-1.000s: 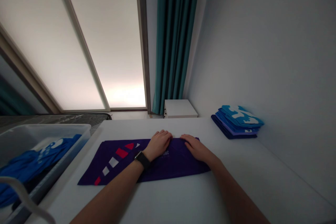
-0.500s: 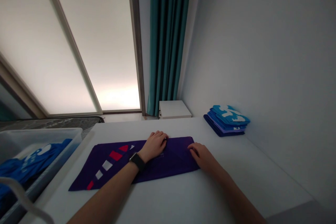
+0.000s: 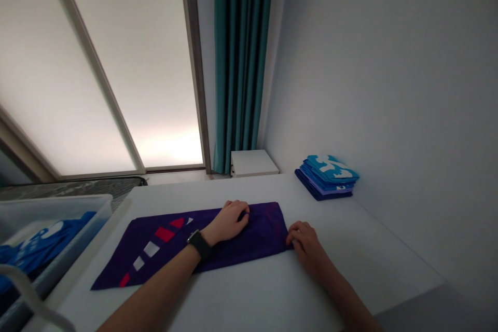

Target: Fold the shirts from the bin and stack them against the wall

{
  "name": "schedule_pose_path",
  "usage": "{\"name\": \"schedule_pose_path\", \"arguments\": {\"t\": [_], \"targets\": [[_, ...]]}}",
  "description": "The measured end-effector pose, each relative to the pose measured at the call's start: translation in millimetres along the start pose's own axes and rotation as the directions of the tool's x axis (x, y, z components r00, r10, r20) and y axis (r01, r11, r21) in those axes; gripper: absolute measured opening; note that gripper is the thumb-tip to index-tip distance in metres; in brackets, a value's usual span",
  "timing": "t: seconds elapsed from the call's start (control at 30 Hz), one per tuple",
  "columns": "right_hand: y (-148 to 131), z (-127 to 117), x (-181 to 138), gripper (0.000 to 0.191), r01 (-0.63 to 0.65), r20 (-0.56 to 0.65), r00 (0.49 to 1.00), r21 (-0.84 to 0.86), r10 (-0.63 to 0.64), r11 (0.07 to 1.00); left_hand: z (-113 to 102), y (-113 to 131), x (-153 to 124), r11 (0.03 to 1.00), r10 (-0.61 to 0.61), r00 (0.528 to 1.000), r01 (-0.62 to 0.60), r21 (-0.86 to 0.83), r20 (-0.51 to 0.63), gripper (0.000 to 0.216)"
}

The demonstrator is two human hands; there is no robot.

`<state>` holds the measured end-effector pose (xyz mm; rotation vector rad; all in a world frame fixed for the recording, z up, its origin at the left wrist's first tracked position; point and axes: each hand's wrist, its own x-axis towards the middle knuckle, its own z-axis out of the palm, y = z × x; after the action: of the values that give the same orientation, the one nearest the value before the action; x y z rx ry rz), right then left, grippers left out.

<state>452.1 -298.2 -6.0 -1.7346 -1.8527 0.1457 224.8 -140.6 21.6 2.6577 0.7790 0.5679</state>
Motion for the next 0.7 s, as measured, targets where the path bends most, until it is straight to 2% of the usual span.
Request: {"name": "schedule_pose_path", "arguments": {"t": [0.17, 0.37, 0.53, 0.6, 0.7], "targets": [[-11, 6, -3, 0.031, 0.058, -0.044, 0.997, -0.052, -0.060, 0.997, -4, 4, -1, 0.999, -0.009, 1.000, 0.009, -0.044, 0.005, 0.012], [-9, 9, -5, 0.024, 0.021, -0.106, 0.994, -0.067, -0.028, 0.998, 1, -4, -2, 0.994, -0.047, 0.999, 0.046, -0.098, -0.003, 0.013], [-3, 10, -10, 0.018, -0.105, -0.200, 0.975, -0.011, 0.101, 0.994, 7, -11, -2, 0.993, -0.054, 0.998, 0.053, -0.103, -0.015, 0.014], [-2, 10, -12, 0.019, -0.158, -0.186, 0.969, 0.041, 0.163, 0.987, 8, -12, -3, 0.993, -0.055, 0.998, 0.053, -0.109, -0.014, 0.014], [-3, 8, -12, 0.024, -0.197, -0.104, 0.970, 0.182, 0.218, 0.963, 9, -12, -3, 0.993, -0.053, 0.999, 0.052, -0.110, -0.010, 0.014]]}}
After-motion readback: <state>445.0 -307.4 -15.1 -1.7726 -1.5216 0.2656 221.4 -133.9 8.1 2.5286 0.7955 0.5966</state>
